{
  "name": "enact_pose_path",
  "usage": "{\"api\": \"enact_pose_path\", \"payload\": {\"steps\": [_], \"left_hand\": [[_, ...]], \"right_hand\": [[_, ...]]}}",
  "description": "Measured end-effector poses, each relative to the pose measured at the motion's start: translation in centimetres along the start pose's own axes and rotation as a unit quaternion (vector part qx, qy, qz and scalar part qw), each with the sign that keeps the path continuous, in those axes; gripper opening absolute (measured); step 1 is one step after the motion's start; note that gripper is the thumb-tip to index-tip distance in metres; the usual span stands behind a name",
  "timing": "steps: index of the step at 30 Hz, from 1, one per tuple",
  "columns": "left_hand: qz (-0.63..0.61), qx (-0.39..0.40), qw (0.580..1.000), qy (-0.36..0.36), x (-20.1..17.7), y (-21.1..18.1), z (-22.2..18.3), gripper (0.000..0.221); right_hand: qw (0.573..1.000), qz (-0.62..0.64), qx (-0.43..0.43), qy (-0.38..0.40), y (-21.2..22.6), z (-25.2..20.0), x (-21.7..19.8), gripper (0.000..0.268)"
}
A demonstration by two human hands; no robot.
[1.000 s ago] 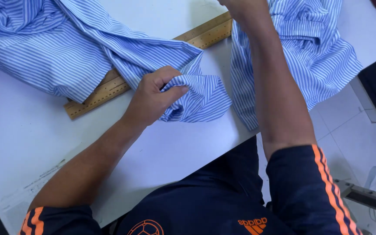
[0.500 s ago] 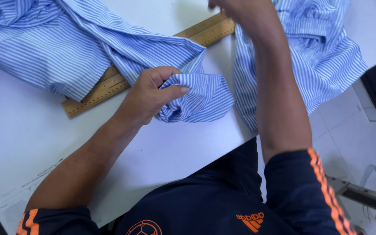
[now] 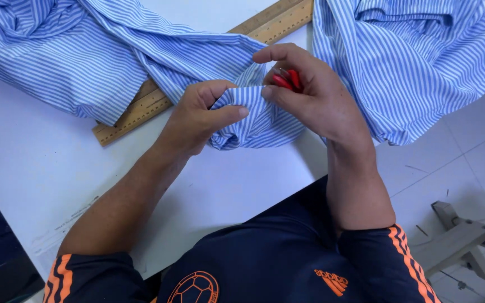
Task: Trim excess threads from a striped garment using small scissors.
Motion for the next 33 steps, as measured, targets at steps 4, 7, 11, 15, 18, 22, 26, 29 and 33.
{"api": "enact_pose_path", "payload": {"steps": [4, 7, 11, 15, 18, 22, 26, 29, 33], "left_hand": [[-0.026, 0.013, 1.000, -0.003, 0.2, -0.1, 0.1, 0.008], [-0.057, 0.013, 0.998, -0.018, 0.1, 0.1, 0.0, 0.009], [-0.046, 0.038, 0.997, -0.040, 0.0, -0.6, -0.3, 0.016], [-0.034, 0.048, 0.997, -0.054, 0.1, -0.7, -0.2, 0.012], [-0.054, 0.037, 0.996, -0.059, 0.2, -0.6, -0.3, 0.018], [-0.126, 0.097, 0.987, -0.008, -0.2, 0.7, 0.7, 0.008], [-0.120, 0.100, 0.988, -0.007, -0.4, 1.0, 0.9, 0.010], [-0.118, 0.104, 0.988, -0.007, -0.5, 1.1, 0.9, 0.010], [-0.110, 0.107, 0.988, -0.012, -0.4, 1.2, 0.9, 0.009]], "right_hand": [[0.999, -0.043, -0.021, -0.002, 1.1, -0.1, 0.2, 0.035], [0.991, -0.095, -0.086, -0.034, 2.8, -0.9, 0.3, 0.024], [0.988, -0.135, -0.008, -0.071, 2.1, -3.4, 1.0, 0.012], [0.985, -0.161, 0.008, -0.055, 2.1, -4.1, 2.2, 0.022], [0.986, -0.161, 0.007, -0.045, 2.4, -4.0, 2.6, 0.018], [0.987, -0.133, -0.002, -0.091, 2.3, -4.1, 2.4, 0.024], [0.986, -0.136, -0.012, -0.097, 2.8, -4.1, 2.4, 0.024], [0.986, -0.135, -0.016, -0.097, 2.8, -4.0, 2.4, 0.024], [0.986, -0.136, -0.014, -0.092, 3.1, -3.9, 2.4, 0.025]]}}
Point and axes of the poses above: each hand's wrist, its own z-axis towards the middle knuckle, its own x-axis out of the palm, y = z × x, the point moved 9 cm from there along z, towards the middle knuckle, and after that the axes turned 15 degrees about -x, right-handed, at the moved point
